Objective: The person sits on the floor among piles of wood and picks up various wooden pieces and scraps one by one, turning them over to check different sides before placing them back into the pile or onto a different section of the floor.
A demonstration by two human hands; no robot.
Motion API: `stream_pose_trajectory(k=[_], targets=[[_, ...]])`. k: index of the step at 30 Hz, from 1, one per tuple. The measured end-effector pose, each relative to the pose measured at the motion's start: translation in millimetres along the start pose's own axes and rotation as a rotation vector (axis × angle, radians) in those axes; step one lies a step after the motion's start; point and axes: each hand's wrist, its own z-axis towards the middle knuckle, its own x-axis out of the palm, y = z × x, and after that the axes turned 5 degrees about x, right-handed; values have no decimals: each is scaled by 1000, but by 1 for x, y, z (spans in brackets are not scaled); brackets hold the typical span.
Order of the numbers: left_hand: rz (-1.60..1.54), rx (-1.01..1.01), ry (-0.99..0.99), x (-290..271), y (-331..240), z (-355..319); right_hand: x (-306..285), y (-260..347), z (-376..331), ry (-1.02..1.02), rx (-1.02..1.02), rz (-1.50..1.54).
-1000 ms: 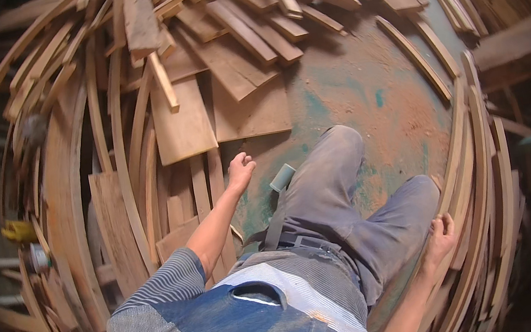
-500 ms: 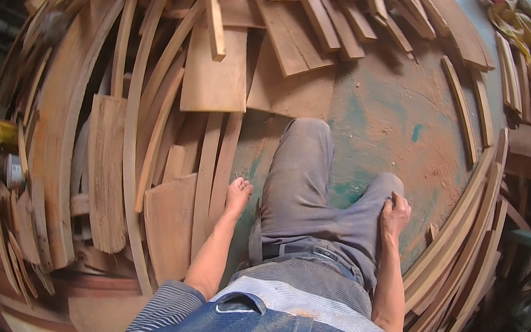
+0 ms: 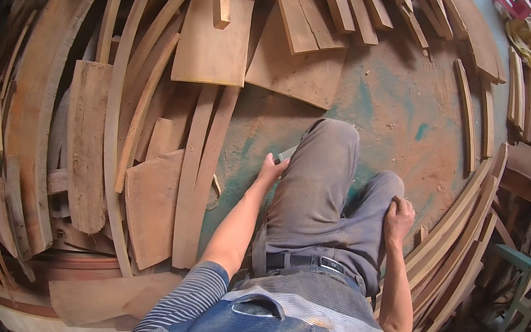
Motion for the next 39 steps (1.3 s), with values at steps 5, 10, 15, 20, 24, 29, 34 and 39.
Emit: stream_pose_trajectory(k=[5, 10, 15, 20, 24, 29, 34, 39], targets=[[287, 1, 43, 21, -33, 6, 1, 1, 1, 5, 0, -61], [362, 49, -22, 9, -39, 7, 6, 3, 0, 19, 9, -64], [245, 204, -400, -43, -59, 47, 5, 14, 0, 32, 24, -90], [-622, 308, -539, -160, -159, 114, -15, -2, -13, 2, 55, 91], [-643, 423, -820, -322, -161, 167, -81, -57, -23, -48, 77, 9], [-302, 254, -432, -309, -193, 167, -175, -198, -146, -168, 689, -160], [-286, 310, -515, -281, -203, 148, -194, -230, -220, -90, 932, -405], [-280, 340, -516, -284, -216, 132, -135, -172, -204, 4, 734, -68]])
